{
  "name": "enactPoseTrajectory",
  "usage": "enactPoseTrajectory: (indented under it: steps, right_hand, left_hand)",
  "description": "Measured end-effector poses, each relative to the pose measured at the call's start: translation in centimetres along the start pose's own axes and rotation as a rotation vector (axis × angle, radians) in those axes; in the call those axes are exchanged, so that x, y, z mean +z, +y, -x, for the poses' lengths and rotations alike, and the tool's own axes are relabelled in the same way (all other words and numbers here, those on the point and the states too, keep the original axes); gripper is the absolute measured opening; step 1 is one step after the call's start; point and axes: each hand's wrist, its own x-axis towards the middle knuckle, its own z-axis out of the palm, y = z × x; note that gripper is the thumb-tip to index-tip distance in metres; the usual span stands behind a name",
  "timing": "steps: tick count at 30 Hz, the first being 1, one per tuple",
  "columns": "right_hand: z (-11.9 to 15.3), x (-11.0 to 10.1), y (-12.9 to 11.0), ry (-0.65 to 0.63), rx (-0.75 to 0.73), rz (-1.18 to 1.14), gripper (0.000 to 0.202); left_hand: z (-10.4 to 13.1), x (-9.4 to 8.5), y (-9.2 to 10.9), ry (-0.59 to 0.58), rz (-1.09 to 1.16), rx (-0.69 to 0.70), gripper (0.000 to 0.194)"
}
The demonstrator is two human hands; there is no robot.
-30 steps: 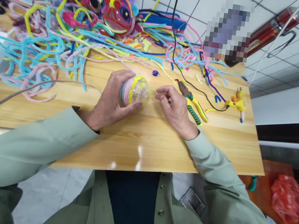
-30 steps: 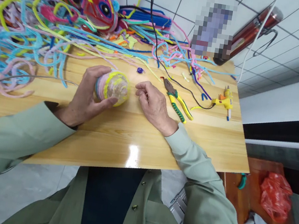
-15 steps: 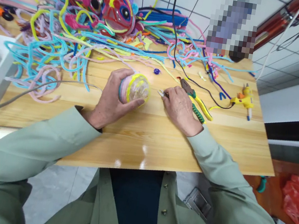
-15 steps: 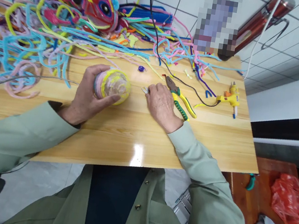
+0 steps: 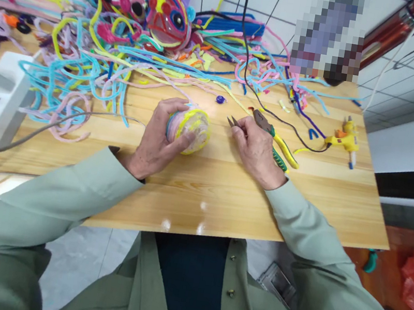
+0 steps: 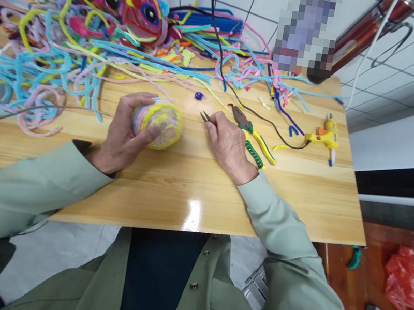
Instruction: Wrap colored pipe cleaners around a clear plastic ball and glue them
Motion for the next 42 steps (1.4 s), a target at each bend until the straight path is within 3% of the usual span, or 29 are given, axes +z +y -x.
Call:
enactPoseTrajectory:
  steps: [6,15,20,24,29,33,36,42]
  right_hand:
    - [0.3,-0.7,-1.6,-0.039,0.018,-0.291,0.025]
    - [0.5,-0.4,-2.0,-0.062,0.04,-0.404,0.024]
    - [0.7,-0.4,-2.3,-0.1,0.021,-0.477,0.025]
    - [1.1,-0.9,-3.4,-0.106,-0.076,-0.456,0.026]
    - [1.7,-1.0,-5.0,-0.123,-0.221,-0.419,0.024]
    - [1.8,-0.6,-5.4,-0.135,-0.261,-0.45,0.028]
    - [1.7,-0.3,-5.5,-0.141,-0.286,-0.447,0.028]
    - [1.8,0.1,-5.3,-0.141,-0.297,-0.39,0.028]
  left_hand:
    - [-0.1,-0.1,-0.7,-0.009,-0.003,0.014,0.051]
    - [-0.3,-0.4,0.0,-0.051,-0.06,-0.04,0.06]
    - [-0.4,-0.3,0.0,0.003,-0.055,0.044,0.053]
    - [-0.3,-0.4,0.5,0.042,-0.067,0.063,0.051]
    - [-0.2,-0.6,0.9,0.038,-0.126,0.198,0.053]
    - [-0.2,-0.7,0.8,0.024,-0.113,0.318,0.037]
    - [-0.2,-0.7,0.9,0.004,-0.098,0.3,0.023]
    - [-0.3,-0.5,0.9,-0.024,-0.05,0.269,0.027]
